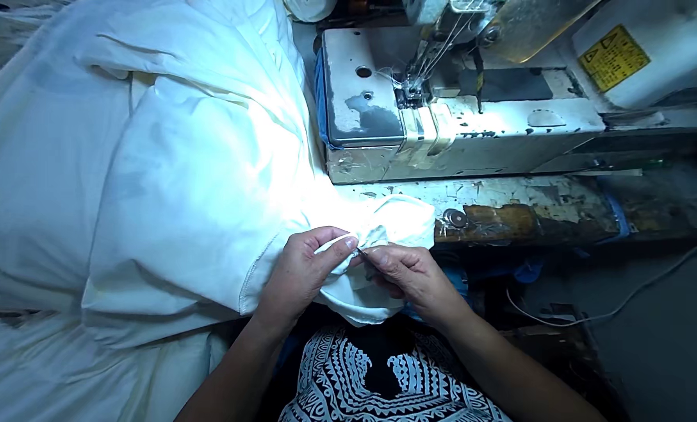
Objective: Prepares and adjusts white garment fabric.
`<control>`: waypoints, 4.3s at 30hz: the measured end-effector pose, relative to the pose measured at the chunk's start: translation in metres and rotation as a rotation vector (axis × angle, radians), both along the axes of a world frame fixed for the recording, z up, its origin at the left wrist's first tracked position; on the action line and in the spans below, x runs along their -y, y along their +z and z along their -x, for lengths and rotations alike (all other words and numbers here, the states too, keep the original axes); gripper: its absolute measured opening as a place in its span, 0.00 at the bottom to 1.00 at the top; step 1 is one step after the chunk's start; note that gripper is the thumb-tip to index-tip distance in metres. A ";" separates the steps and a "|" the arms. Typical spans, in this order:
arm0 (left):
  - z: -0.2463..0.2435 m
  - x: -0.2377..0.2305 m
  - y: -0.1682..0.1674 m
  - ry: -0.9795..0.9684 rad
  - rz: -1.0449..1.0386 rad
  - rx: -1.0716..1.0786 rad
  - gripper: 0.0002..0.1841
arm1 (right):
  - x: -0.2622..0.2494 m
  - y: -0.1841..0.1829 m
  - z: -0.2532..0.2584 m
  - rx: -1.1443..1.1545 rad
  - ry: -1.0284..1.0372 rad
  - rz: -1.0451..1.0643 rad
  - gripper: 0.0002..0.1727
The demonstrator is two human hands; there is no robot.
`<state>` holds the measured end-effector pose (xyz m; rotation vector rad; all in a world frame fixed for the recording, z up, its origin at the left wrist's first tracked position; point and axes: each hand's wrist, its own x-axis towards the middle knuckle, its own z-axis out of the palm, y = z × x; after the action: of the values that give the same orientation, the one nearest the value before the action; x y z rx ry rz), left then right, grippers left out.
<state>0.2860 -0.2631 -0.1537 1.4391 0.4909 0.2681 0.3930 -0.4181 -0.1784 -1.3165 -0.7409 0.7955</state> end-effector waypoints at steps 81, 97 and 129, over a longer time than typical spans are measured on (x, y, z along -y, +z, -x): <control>-0.001 0.003 -0.013 0.009 -0.150 0.063 0.08 | 0.036 0.026 0.013 0.575 0.056 -0.440 0.15; -0.001 0.010 -0.003 0.010 -0.023 0.083 0.08 | 0.002 -0.011 0.011 0.756 -0.437 -0.112 0.08; -0.002 0.010 -0.006 0.019 -0.038 0.083 0.09 | 0.045 0.006 0.004 0.191 -0.142 -0.413 0.04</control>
<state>0.2877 -0.2730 -0.1600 1.4544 0.4335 0.3526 0.3886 -0.4631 -0.1727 -1.0622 -0.8971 0.3780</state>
